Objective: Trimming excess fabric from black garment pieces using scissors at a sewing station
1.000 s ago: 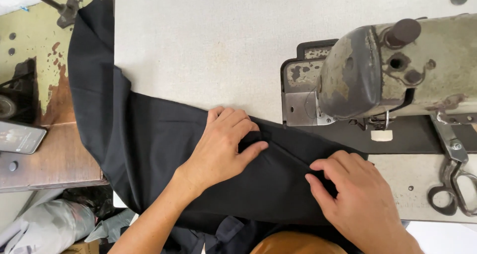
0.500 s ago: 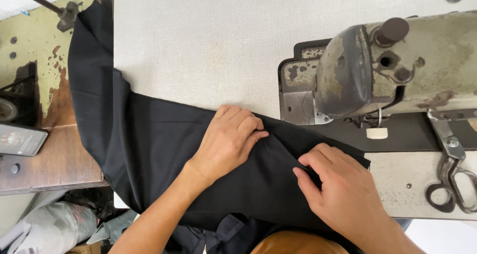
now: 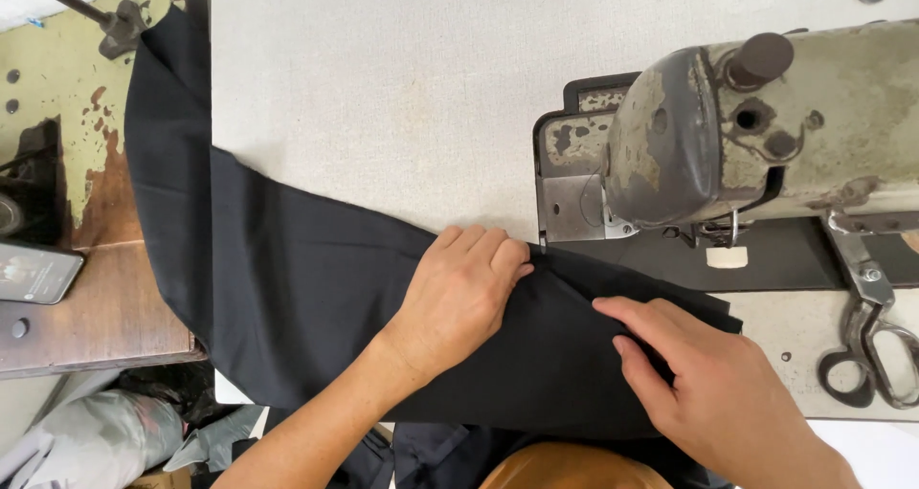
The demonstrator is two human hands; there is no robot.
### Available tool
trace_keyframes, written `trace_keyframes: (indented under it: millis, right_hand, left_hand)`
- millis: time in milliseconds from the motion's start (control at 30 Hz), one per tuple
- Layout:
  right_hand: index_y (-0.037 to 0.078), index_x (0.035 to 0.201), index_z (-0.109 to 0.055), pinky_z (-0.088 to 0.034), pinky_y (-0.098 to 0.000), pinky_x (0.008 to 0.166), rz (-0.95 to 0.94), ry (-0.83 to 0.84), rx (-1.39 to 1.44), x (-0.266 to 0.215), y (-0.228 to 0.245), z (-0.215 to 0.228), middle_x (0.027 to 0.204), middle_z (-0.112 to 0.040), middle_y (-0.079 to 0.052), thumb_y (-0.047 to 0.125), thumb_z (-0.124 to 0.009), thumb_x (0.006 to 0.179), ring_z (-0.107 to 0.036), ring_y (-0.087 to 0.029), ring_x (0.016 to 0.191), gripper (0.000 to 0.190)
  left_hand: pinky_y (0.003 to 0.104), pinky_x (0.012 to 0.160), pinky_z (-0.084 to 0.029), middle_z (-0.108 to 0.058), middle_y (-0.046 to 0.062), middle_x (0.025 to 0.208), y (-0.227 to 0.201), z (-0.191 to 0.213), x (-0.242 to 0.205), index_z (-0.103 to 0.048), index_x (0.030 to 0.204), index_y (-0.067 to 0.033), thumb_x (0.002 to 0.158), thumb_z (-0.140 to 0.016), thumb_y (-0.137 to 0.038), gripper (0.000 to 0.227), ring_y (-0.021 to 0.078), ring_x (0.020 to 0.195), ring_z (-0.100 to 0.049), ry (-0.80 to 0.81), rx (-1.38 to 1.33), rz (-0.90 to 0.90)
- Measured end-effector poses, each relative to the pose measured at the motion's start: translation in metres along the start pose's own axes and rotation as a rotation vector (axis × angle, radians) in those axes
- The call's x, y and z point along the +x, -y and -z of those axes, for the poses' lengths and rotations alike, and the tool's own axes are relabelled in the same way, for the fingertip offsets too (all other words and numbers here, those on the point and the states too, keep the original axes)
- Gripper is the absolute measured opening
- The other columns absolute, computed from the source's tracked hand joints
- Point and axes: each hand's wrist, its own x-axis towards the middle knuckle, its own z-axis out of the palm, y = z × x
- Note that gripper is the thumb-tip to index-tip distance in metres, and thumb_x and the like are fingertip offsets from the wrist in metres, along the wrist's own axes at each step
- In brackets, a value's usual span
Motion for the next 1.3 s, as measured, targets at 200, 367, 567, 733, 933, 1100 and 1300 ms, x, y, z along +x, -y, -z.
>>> trace_keyframes:
  millis: [200,367,567,733,933,1100,1300]
  right_hand:
    - [0.043,0.145,-0.056,-0.049,-0.0401,0.035,0.117,0.004,-0.349,0.000,-0.018,-0.013,0.085,-0.055,0.008,0.031,-0.056,0.091,-0.058,-0.024,0.048,0.055]
    - [0.039,0.136,-0.063,-0.042,-0.0389,0.034,0.139,-0.151,-0.355,-0.007,-0.024,-0.021,0.073,-0.053,0.012,0.022,-0.059,0.088,-0.049,-0.017,0.048,0.051]
    - [0.050,0.135,-0.062,-0.040,-0.0302,0.035,-0.045,-0.070,-0.433,-0.009,-0.017,-0.021,0.067,-0.053,0.016,0.022,-0.056,0.090,-0.043,-0.012,0.043,0.053]
    - [0.051,0.140,-0.059,-0.039,-0.0310,0.038,-0.077,-0.010,-0.400,-0.008,-0.015,-0.019,0.068,-0.059,0.018,0.025,-0.055,0.093,-0.051,-0.009,0.043,0.054]
    - [0.047,0.132,-0.068,-0.042,-0.0289,0.043,-0.131,-0.068,-0.290,-0.009,-0.008,-0.016,0.070,-0.060,0.018,0.032,-0.059,0.094,-0.051,-0.007,0.048,0.042]
    - [0.047,0.137,-0.062,-0.046,-0.0319,0.040,-0.065,-0.041,-0.376,-0.006,-0.015,-0.014,0.079,-0.061,0.020,0.040,-0.058,0.092,-0.052,-0.010,0.047,0.046]
    - [0.034,0.136,-0.065,-0.050,-0.0334,0.039,0.076,-0.046,-0.220,0.004,-0.011,-0.017,0.094,-0.068,0.017,0.029,-0.059,0.093,-0.065,-0.008,0.055,0.045]
  left_hand:
    - [0.038,0.068,-0.038,-0.053,0.005,0.081,0.012,0.016,-0.005,-0.060,0.097,-0.0054,0.102,-0.073,-0.018,0.019,0.0249,0.070,-0.050,0.005,0.016,0.017]
    - [0.048,0.094,-0.042,-0.060,0.008,0.093,0.025,0.045,-0.037,-0.066,0.098,-0.0026,0.098,-0.075,-0.010,0.012,0.0250,0.078,-0.055,-0.071,0.107,0.085]
    - [0.052,0.100,-0.045,-0.062,0.007,0.098,0.015,0.041,-0.061,-0.072,0.108,-0.0081,0.098,-0.065,0.004,0.017,0.0223,0.089,-0.065,-0.157,0.225,0.044]
    - [0.051,0.100,-0.048,-0.066,0.010,0.096,0.014,0.052,-0.057,-0.072,0.094,-0.0021,0.096,-0.072,-0.005,0.004,0.0254,0.087,-0.066,-0.138,0.039,0.027]
    - [0.036,0.069,-0.050,-0.065,0.011,0.095,0.007,0.042,-0.045,-0.062,0.075,-0.0005,0.098,-0.072,-0.018,0.030,0.0225,0.071,-0.062,-0.157,-0.155,0.205]
    - [0.041,0.080,-0.048,-0.063,0.010,0.110,0.012,0.030,-0.034,-0.069,0.111,-0.0028,0.091,-0.081,-0.023,0.031,0.0277,0.097,-0.060,-0.046,-0.002,0.379]
    - [0.042,0.087,-0.046,-0.060,0.006,0.105,0.012,0.021,-0.026,-0.070,0.113,-0.0074,0.094,-0.077,-0.019,0.023,0.0254,0.095,-0.058,-0.024,-0.174,0.370]
